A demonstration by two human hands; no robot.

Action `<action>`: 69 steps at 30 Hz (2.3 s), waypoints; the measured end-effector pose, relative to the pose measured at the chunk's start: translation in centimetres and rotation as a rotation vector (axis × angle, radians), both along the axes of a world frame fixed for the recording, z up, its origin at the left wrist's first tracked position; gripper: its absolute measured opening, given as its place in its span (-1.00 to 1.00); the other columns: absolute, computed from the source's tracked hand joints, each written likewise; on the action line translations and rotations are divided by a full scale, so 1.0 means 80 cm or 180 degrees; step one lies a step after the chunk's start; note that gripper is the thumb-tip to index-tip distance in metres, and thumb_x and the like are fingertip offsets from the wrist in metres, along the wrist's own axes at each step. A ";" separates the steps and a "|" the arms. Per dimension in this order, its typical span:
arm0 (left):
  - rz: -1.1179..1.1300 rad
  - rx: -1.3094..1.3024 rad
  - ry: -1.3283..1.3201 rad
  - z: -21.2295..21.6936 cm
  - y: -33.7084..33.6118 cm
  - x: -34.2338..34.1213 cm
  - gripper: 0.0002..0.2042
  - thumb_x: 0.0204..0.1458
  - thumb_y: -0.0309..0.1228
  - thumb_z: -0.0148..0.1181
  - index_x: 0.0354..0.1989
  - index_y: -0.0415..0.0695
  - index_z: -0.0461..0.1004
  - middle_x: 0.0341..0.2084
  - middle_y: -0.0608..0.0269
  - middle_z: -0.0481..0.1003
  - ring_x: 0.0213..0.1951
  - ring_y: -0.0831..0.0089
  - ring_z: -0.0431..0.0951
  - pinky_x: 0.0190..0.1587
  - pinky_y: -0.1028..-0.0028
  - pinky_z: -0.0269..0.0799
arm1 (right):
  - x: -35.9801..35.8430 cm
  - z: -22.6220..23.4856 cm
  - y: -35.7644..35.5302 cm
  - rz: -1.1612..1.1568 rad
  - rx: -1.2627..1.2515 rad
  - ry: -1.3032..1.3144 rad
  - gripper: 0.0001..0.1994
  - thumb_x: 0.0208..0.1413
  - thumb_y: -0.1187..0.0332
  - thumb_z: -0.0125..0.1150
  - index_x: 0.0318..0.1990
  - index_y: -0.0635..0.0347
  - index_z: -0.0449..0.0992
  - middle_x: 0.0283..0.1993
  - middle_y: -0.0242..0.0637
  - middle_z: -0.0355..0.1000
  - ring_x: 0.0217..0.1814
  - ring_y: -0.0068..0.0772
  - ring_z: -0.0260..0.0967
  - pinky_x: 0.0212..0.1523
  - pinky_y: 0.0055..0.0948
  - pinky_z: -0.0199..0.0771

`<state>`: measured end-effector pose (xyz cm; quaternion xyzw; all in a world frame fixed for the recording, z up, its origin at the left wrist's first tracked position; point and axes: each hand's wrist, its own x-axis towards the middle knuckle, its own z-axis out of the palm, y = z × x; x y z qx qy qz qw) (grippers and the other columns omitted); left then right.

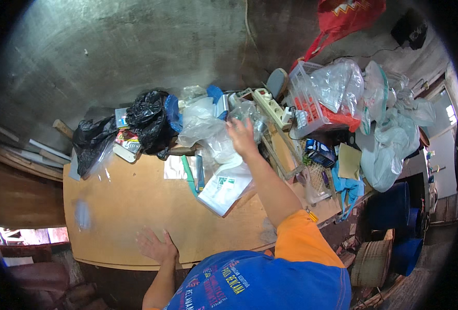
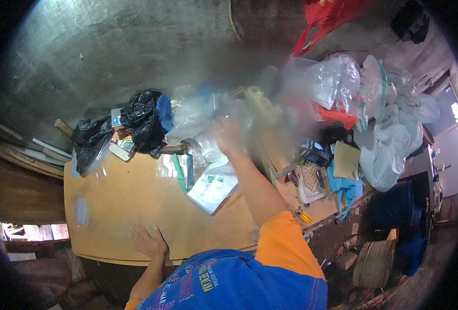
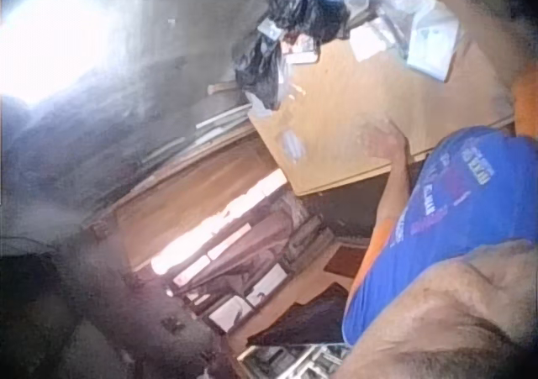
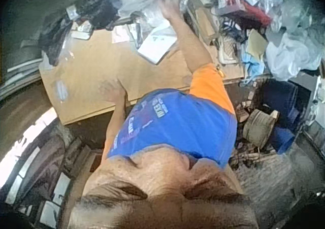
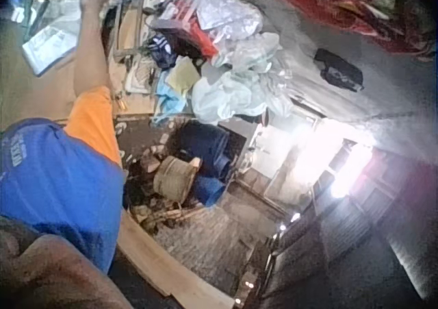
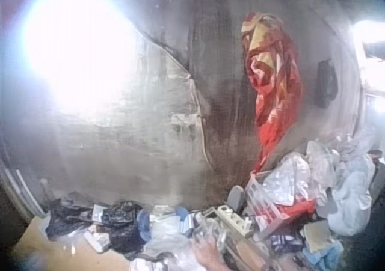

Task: The person moves through a cluttered room, picks up wooden planks and places them on a stack, then walks to a table and sorts through various items including plastic bags and small objects.

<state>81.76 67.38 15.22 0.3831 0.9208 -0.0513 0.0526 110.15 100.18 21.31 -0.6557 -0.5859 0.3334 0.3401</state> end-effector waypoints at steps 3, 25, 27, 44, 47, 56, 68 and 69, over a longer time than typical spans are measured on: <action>0.0167 -0.0120 -0.0243 0.015 0.004 0.001 -0.23 0.15 0.10 -0.08 0.46 0.07 -0.19 0.45 0.00 -0.29 0.45 -0.01 -0.37 0.34 -0.18 -0.37 | 0.015 0.020 0.006 0.0127 -0.0536 0.0348 -0.41 0.24 -0.04 0.01 0.24 0.22 0.32 0.37 0.11 0.07 0.46 -0.03 -0.06 0.37 -0.23 -0.03; 0.0261 0.0143 -0.0503 0.018 -0.002 -0.015 -0.22 0.09 0.11 -0.03 0.45 0.12 -0.13 0.44 0.01 -0.26 0.44 -0.02 -0.38 0.36 -0.14 -0.50 | -0.105 0.112 0.015 0.2158 0.0628 -0.0265 -0.11 -0.35 0.55 0.16 0.35 -0.02 0.18 0.46 0.14 -0.16 0.54 0.10 -0.28 0.47 -0.11 -0.30; 0.0220 0.0049 -0.0479 0.017 -0.002 -0.018 -0.23 0.10 0.13 -0.06 0.45 0.12 -0.12 0.45 0.02 -0.27 0.45 0.00 -0.39 0.37 -0.12 -0.53 | -0.139 0.126 0.036 0.2470 0.0870 -0.0267 -0.17 -0.28 0.39 0.30 0.33 -0.03 0.22 0.43 0.18 -0.07 0.50 0.11 -0.14 0.43 -0.14 -0.08; 0.0239 0.0080 -0.0682 0.016 -0.011 -0.032 -0.25 0.13 0.16 -0.16 0.45 0.12 -0.13 0.44 0.00 -0.23 0.44 -0.02 -0.34 0.35 -0.20 -0.50 | -0.297 0.101 0.116 0.1480 0.1003 -0.1194 -0.84 -0.01 0.43 0.19 -0.24 0.19 0.51 -0.23 0.08 0.49 -0.12 0.17 0.45 -0.14 -0.06 0.40; 0.0176 0.0050 -0.0750 0.020 -0.007 -0.033 -0.24 0.13 0.17 -0.18 0.45 0.13 -0.15 0.44 0.01 -0.25 0.44 -0.03 -0.34 0.35 -0.21 -0.50 | -0.259 0.107 0.151 0.1360 0.1659 -0.0950 -0.84 0.02 0.48 0.19 -0.22 0.26 0.48 -0.27 -0.09 0.52 -0.21 -0.23 0.48 -0.15 -0.34 0.42; 0.0185 0.0034 -0.0671 0.019 -0.008 -0.033 -0.24 0.13 0.16 -0.17 0.46 0.13 -0.17 0.45 0.01 -0.27 0.44 -0.03 -0.37 0.36 -0.17 -0.51 | -0.240 0.165 0.133 0.1403 0.2024 0.0212 -0.90 0.17 0.53 0.06 -0.18 0.26 0.46 -0.31 -0.46 0.45 -0.35 -0.68 0.35 -0.37 -0.59 0.41; 0.0224 0.0111 -0.0689 0.023 -0.005 -0.030 -0.24 0.11 0.14 -0.10 0.45 0.09 -0.09 0.44 -0.02 -0.28 0.45 -0.02 -0.39 0.36 -0.14 -0.53 | -0.252 0.138 -0.008 0.3092 0.0818 -0.0754 -0.41 0.00 0.14 0.33 0.16 0.24 0.38 0.08 0.03 0.40 0.13 -0.09 0.35 0.17 -0.26 0.33; 0.0173 0.0102 -0.0681 0.028 -0.002 -0.028 -0.24 0.11 0.13 -0.09 0.45 0.09 -0.10 0.44 -0.02 -0.28 0.45 -0.02 -0.39 0.36 -0.14 -0.54 | -0.231 0.114 0.008 0.2919 0.0788 -0.1146 -0.21 -0.14 -0.07 0.39 0.25 0.13 0.31 0.18 0.12 0.31 0.21 0.08 0.30 0.23 -0.16 0.27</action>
